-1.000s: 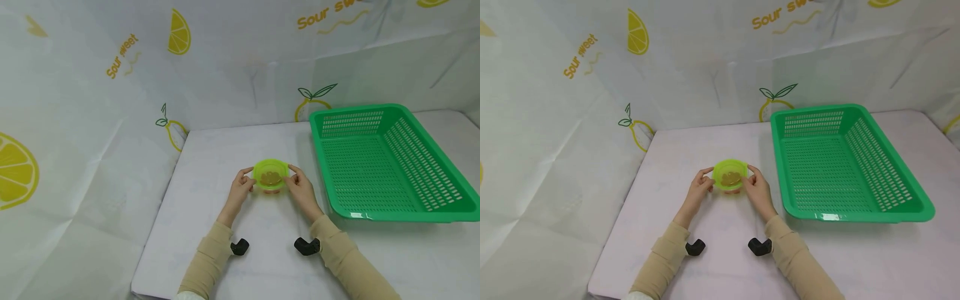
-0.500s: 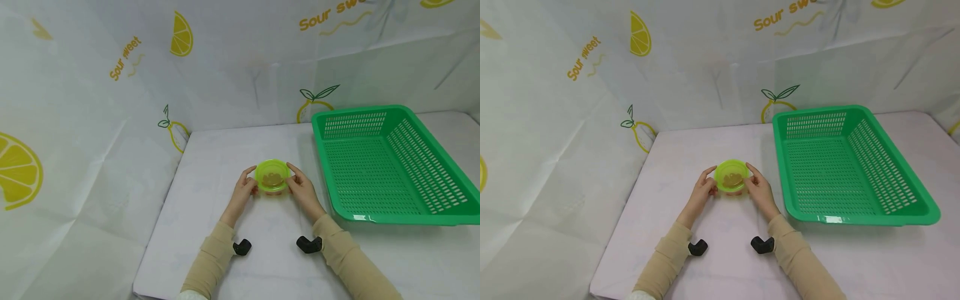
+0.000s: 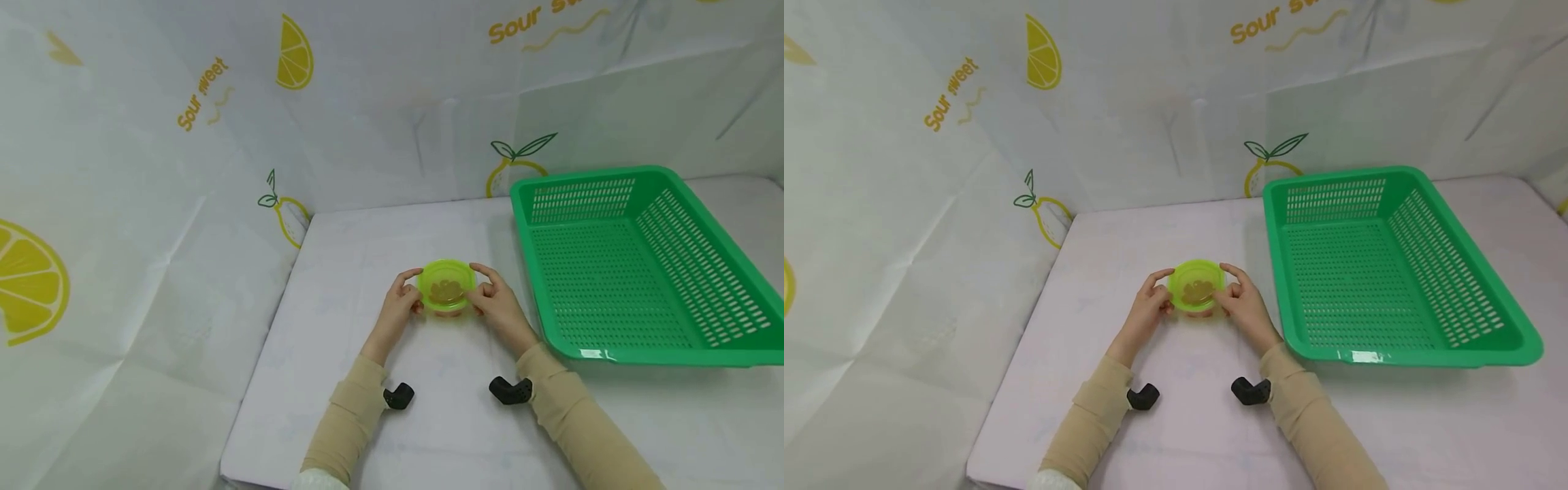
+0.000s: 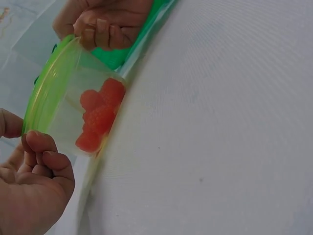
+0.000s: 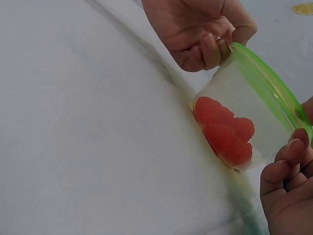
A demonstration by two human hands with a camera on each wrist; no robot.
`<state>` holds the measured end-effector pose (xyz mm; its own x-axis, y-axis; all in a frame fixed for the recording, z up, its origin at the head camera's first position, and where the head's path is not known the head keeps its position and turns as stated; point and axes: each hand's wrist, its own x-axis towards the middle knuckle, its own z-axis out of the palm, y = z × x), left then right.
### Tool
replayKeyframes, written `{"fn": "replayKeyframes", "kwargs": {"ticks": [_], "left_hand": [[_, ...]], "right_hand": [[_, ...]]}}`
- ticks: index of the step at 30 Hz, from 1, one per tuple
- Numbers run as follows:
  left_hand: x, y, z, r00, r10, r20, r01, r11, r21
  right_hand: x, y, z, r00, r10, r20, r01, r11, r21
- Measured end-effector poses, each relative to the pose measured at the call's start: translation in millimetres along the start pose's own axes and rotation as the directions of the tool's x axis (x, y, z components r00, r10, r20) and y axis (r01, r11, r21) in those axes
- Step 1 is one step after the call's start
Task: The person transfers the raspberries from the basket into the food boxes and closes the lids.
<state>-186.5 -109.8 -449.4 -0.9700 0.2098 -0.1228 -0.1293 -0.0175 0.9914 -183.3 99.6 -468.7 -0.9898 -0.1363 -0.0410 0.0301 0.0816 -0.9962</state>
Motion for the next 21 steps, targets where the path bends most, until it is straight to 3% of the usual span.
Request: {"fn": "replayKeyframes", "kwargs": {"ticks": [8,14,21], "left_hand": [[1.3,2.3,-3.7,0.998,-0.022,0.051,0.023,1.000,-0.016],[4.4,3.6,-3.8,0.997,-0.015,0.079,0.018,0.999,-0.031],[1.2,0.1,-0.7,0.999,-0.022,0.045,0.025,0.997,-0.068]], "right_hand": [[0,-3,-2,0.999,-0.034,0.026,0.034,0.999,-0.007],[0,-8,-2,1.000,0.005,0.004,-0.005,0.999,-0.052],[-4,-7,1,1.000,0.012,-0.003,-0.012,1.000,-0.019]]}}
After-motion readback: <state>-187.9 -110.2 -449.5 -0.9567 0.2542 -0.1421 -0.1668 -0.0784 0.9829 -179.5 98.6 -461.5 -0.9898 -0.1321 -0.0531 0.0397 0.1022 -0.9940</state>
